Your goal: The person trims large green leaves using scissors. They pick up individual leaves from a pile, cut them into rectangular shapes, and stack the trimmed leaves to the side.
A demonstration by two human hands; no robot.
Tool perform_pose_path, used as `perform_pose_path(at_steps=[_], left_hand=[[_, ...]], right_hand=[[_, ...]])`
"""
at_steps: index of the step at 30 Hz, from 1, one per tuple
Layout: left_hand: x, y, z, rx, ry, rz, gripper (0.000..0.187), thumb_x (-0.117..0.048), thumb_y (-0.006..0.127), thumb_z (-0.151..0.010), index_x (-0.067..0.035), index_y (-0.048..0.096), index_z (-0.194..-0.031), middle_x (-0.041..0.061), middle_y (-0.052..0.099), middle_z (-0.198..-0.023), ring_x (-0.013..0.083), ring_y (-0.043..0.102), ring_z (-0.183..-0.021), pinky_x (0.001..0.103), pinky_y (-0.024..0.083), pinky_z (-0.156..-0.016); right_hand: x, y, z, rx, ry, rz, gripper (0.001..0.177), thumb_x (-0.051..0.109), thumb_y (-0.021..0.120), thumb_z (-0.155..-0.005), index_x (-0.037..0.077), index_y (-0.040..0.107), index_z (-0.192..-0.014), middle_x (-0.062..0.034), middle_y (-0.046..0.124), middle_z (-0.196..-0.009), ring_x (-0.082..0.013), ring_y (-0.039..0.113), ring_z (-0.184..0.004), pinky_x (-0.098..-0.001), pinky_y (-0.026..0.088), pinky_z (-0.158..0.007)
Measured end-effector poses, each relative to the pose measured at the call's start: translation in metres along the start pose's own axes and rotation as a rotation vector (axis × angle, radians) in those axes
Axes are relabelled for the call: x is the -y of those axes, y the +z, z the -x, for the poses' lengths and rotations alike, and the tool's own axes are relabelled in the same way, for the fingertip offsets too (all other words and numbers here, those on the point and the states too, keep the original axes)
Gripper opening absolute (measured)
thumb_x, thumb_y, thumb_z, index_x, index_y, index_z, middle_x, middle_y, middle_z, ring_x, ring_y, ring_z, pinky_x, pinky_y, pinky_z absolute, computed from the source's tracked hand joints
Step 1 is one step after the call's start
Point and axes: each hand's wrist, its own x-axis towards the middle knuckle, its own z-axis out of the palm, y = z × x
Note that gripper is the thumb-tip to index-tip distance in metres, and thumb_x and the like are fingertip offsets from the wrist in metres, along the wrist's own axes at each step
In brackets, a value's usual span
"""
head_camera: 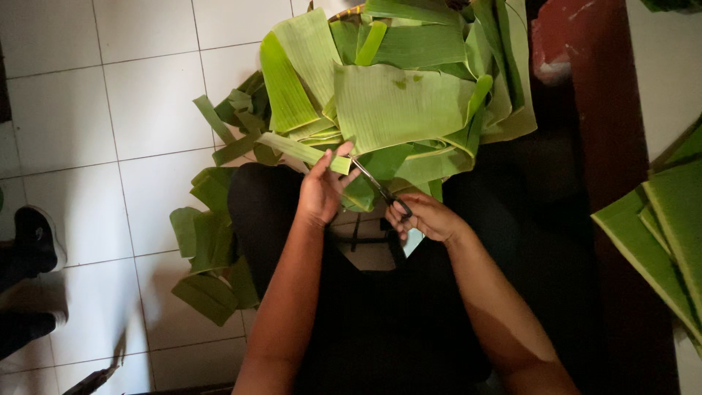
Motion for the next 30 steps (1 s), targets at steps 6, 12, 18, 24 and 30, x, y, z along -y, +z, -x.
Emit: perform_pose_path(at_steps=[6, 12, 18, 24, 30], left_hand=[[0.0, 0.0, 0.0, -0.034, -0.016, 0.039, 0.048, -0.03, 0.055, -0.101, -0.008, 0.05, -0.143, 0.011, 0.062, -0.141, 0.0329, 0.053, -0.136, 0.057, 0.039, -0.116], [0.005, -0.004, -0.005, -0.05, -0.001, 0.036, 0.047, -0.031, 0.056, -0.104, 0.001, 0.055, -0.138, 0.014, 0.065, -0.14, 0.0342, 0.054, -0.135, 0.056, 0.039, -0.116], [0.01, -0.018, -0.01, -0.06, 0.029, 0.058, 0.047, -0.029, 0.06, -0.1, -0.002, 0.053, -0.138, 0.012, 0.067, -0.134, 0.0343, 0.055, -0.132, 0.056, 0.041, -0.114], [0.013, -0.023, -0.014, -0.066, 0.042, 0.097, 0.044, -0.025, 0.063, -0.099, -0.005, 0.054, -0.136, 0.013, 0.068, -0.13, 0.0357, 0.056, -0.131, 0.058, 0.041, -0.115], [0.01, -0.019, -0.012, -0.084, 0.038, 0.094, 0.045, -0.024, 0.063, -0.098, -0.004, 0.054, -0.136, 0.013, 0.069, -0.128, 0.0358, 0.057, -0.129, 0.06, 0.041, -0.114]], right_hand=[[-0.002, -0.003, -0.001, 0.004, -0.026, 0.027, 0.024, 0.025, 0.065, -0.1, 0.007, 0.062, -0.085, -0.0064, 0.063, -0.081, -0.0139, 0.061, -0.068, -0.0283, 0.056, -0.06], [-0.002, 0.002, 0.002, -0.049, -0.015, 0.094, 0.027, 0.029, 0.064, -0.101, 0.005, 0.061, -0.088, -0.0087, 0.062, -0.083, -0.0151, 0.061, -0.069, -0.0303, 0.056, -0.058], [-0.014, 0.009, 0.031, -0.06, -0.078, -0.192, 0.045, 0.053, 0.059, -0.097, 0.008, 0.058, -0.097, -0.0101, 0.061, -0.098, -0.0198, 0.065, -0.083, -0.0365, 0.059, -0.059], [-0.029, -0.01, 0.033, -0.22, -0.06, -0.213, 0.052, 0.064, 0.055, -0.095, 0.012, 0.053, -0.091, -0.0074, 0.062, -0.099, -0.0209, 0.063, -0.088, -0.0406, 0.056, -0.062], [-0.026, -0.022, 0.016, -0.303, -0.067, -0.211, 0.054, 0.067, 0.053, -0.094, 0.013, 0.056, -0.089, -0.0058, 0.063, -0.096, -0.0202, 0.064, -0.085, -0.039, 0.056, -0.061]])
